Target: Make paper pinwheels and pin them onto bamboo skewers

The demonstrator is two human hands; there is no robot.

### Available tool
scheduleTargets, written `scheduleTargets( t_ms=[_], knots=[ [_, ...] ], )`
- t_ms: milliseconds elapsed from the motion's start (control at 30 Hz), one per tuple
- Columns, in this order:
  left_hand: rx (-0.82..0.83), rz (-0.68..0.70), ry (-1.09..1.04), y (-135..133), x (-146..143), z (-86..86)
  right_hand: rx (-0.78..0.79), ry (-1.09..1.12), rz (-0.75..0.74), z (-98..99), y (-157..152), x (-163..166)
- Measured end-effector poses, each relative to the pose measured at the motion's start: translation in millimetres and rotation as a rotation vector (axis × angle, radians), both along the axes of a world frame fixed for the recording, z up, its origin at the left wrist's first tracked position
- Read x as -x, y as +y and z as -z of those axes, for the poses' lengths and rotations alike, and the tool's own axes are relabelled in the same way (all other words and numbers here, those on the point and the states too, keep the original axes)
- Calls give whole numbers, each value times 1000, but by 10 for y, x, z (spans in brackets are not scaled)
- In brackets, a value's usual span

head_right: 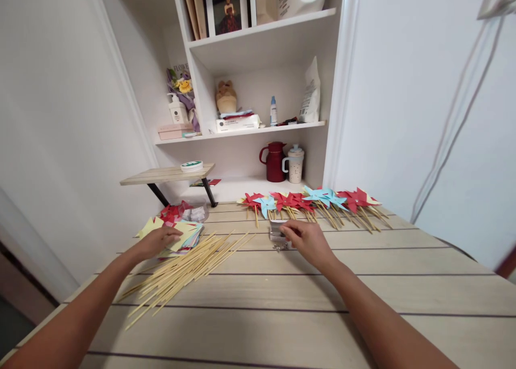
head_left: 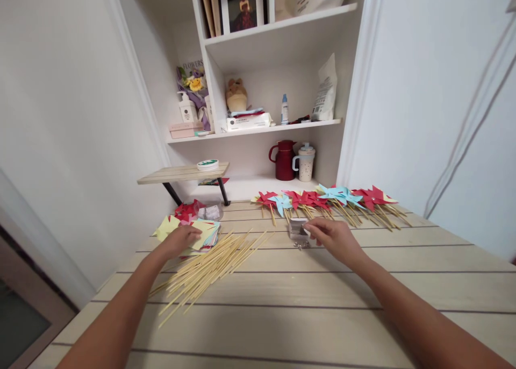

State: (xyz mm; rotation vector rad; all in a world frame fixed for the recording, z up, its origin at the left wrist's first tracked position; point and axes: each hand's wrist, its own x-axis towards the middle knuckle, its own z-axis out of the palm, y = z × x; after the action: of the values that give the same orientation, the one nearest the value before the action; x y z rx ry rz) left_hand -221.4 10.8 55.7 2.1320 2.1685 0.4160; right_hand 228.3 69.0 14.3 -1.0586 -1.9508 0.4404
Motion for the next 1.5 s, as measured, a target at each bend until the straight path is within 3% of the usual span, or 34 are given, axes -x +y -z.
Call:
scheduleTargets(
  t_ms=[167,567,967,1233,1500],
  knots=[
    [167,147,6,-103,70,-153,13,-27,-19,-13,-22,18],
    [183,162,3,-77,58,-188,33,-22,-24,2,-22,20],
    [153,142,-12,-133,115,-40,34,-85,-45,-53,-85,58],
    [34,84,28,-104,97,144,31,-146,-67,-48,-77,71],
    [33,24,45,-109,-10,127,49,-180,-75,-23,-61,72]
  ],
)
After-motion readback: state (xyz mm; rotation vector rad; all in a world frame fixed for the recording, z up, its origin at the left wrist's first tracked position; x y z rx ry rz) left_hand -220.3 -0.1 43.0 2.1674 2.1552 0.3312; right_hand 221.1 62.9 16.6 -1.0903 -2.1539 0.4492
